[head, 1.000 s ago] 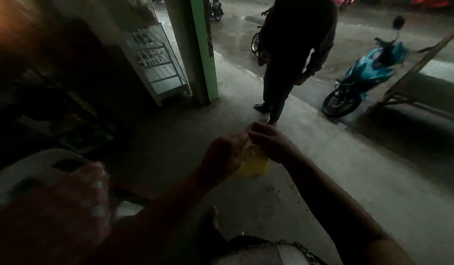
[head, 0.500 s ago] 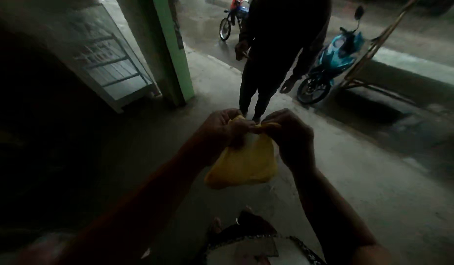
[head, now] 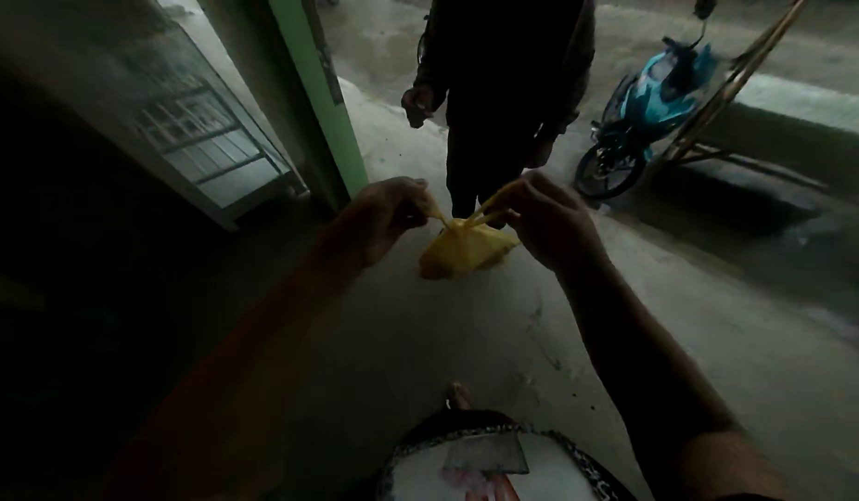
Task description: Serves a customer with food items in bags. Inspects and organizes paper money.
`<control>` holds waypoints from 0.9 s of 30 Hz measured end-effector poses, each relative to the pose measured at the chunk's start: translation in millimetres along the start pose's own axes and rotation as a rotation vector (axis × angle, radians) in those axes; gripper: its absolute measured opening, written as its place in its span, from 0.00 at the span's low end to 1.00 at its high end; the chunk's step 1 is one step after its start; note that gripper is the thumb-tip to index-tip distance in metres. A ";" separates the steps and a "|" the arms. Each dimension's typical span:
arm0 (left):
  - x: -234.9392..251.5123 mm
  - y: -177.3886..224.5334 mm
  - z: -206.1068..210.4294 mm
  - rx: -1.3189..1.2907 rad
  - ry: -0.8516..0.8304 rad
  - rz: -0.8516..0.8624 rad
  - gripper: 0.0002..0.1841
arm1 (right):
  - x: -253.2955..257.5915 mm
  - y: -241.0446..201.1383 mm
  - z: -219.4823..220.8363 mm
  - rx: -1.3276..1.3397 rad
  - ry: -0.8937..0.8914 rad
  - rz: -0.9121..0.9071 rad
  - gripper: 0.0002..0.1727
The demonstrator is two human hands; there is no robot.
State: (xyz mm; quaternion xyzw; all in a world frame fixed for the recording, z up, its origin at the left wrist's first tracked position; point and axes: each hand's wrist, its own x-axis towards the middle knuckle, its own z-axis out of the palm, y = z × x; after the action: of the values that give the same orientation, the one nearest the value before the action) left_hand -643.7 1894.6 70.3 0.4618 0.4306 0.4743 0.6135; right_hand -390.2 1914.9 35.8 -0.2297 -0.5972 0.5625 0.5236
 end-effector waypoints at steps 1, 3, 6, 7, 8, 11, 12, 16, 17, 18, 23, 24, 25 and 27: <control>16.3 3.1 6.0 0.065 -0.032 0.024 0.11 | 17.9 0.4 -4.7 -0.004 -0.039 0.032 0.13; 45.1 9.7 15.7 0.302 -0.090 0.063 0.09 | 50.0 0.6 -14.1 -0.060 -0.085 0.103 0.15; 78.0 19.2 24.9 0.781 -0.228 0.200 0.09 | 83.3 2.0 -32.0 -0.239 -0.240 0.182 0.23; 88.7 18.8 26.1 0.919 -0.266 0.285 0.07 | 91.0 3.8 -36.6 -0.293 -0.314 0.189 0.26; 98.7 17.3 27.3 1.021 -0.281 0.360 0.06 | 98.5 5.9 -40.2 -0.354 -0.368 0.196 0.26; 119.3 9.1 30.1 1.130 -0.178 0.505 0.05 | 120.2 14.7 -50.3 -0.597 -0.408 0.223 0.10; 124.0 6.4 28.4 1.096 -0.113 0.500 0.07 | 127.2 18.5 -53.8 -0.662 -0.389 0.254 0.07; 132.9 -1.7 2.8 0.674 0.109 0.281 0.12 | 154.1 31.3 -67.6 -0.744 -0.312 0.376 0.08; 131.1 -5.2 -4.5 0.553 0.147 0.199 0.12 | 160.3 32.1 -69.6 -0.747 -0.287 0.425 0.08; 128.6 -10.1 -11.8 0.442 0.179 0.122 0.12 | 166.1 32.1 -70.6 -0.768 -0.256 0.475 0.09; 129.1 -43.8 -40.8 0.132 0.240 -0.087 0.16 | 193.5 46.7 -79.5 -0.827 -0.072 0.599 0.16; 133.3 -46.1 -40.7 0.101 0.246 -0.102 0.17 | 198.5 49.4 -80.8 -0.850 -0.049 0.588 0.17; 138.2 -45.2 -38.6 0.082 0.247 -0.123 0.20 | 203.2 51.2 -81.8 -0.878 -0.030 0.588 0.17; 151.1 -41.1 -33.9 0.084 0.238 -0.129 0.27 | 211.6 54.4 -83.2 -0.939 0.010 0.599 0.18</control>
State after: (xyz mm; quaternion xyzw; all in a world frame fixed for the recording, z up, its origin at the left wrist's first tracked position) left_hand -641.8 2042.9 9.7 0.3989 0.5485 0.4667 0.5677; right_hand -407.0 2147.7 48.7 -0.6008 -0.6898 0.3591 0.1847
